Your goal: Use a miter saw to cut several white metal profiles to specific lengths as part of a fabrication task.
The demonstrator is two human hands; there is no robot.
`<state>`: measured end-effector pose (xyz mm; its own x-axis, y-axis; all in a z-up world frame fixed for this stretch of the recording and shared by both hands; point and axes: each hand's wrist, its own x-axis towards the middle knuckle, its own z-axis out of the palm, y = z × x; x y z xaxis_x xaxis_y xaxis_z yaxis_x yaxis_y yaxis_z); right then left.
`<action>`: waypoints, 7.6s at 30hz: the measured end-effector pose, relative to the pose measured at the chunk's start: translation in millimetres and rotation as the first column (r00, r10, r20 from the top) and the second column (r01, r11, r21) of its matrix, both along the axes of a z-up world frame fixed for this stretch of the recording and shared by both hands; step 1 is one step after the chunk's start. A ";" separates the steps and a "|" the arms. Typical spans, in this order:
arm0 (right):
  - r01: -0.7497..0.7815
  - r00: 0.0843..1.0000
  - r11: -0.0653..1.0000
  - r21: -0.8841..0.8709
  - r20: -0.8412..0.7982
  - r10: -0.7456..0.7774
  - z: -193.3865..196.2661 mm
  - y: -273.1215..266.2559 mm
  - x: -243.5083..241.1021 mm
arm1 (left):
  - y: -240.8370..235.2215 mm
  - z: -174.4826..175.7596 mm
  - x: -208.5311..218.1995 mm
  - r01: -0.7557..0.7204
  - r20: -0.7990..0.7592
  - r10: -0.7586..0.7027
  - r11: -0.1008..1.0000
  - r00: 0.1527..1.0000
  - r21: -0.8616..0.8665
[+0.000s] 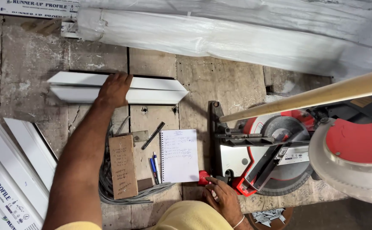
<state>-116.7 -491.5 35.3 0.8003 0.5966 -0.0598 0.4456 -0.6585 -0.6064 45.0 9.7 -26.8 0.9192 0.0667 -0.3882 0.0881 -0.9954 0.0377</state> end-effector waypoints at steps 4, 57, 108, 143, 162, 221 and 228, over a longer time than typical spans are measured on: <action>0.030 0.999 0.999 -0.014 -0.042 -0.031 -1.7 -1.7 -0.6 | 5.6 -31.5 6.6 0.009 -0.037 -0.007 0.999 0.999 0.046; 0.583 0.754 0.801 0.137 -0.458 -0.471 -114.9 229.1 217.3 | 178.8 -167.5 -127.9 -0.207 0.047 0.998 0.052 0.028 -0.977; -0.659 0.735 0.751 -0.042 0.178 0.655 -54.6 115.7 -20.8 | -151.6 -48.1 -361.4 -0.717 0.247 0.945 0.323 0.213 -0.617; 0.684 0.650 0.515 0.516 -0.752 -0.110 54.7 -15.1 -44.8 | -66.2 -38.3 -397.1 -0.908 0.291 0.902 0.379 0.319 -0.179; 0.213 0.875 0.880 0.423 -0.483 0.020 62.2 -2.4 -37.0 | -300.4 10.4 -288.0 0.411 -0.790 0.576 -0.785 0.208 -0.464; 0.654 0.749 0.638 0.406 -0.466 -0.470 -24.2 -87.0 16.8 | -360.7 -5.8 -205.2 -0.166 -0.809 0.440 -0.831 0.389 -0.531; 0.554 0.824 0.780 0.290 -0.326 -0.464 3.2 -113.3 -7.1 | -366.8 -8.4 -189.4 -0.499 -0.840 0.314 -0.692 0.443 -0.522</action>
<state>-123.8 -604.8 38.5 0.9828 0.1192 -0.1414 -0.0703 -0.4661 -0.8819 -144.3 -357.1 -35.2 0.6632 -0.0098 -0.7484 0.5076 0.7407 0.4401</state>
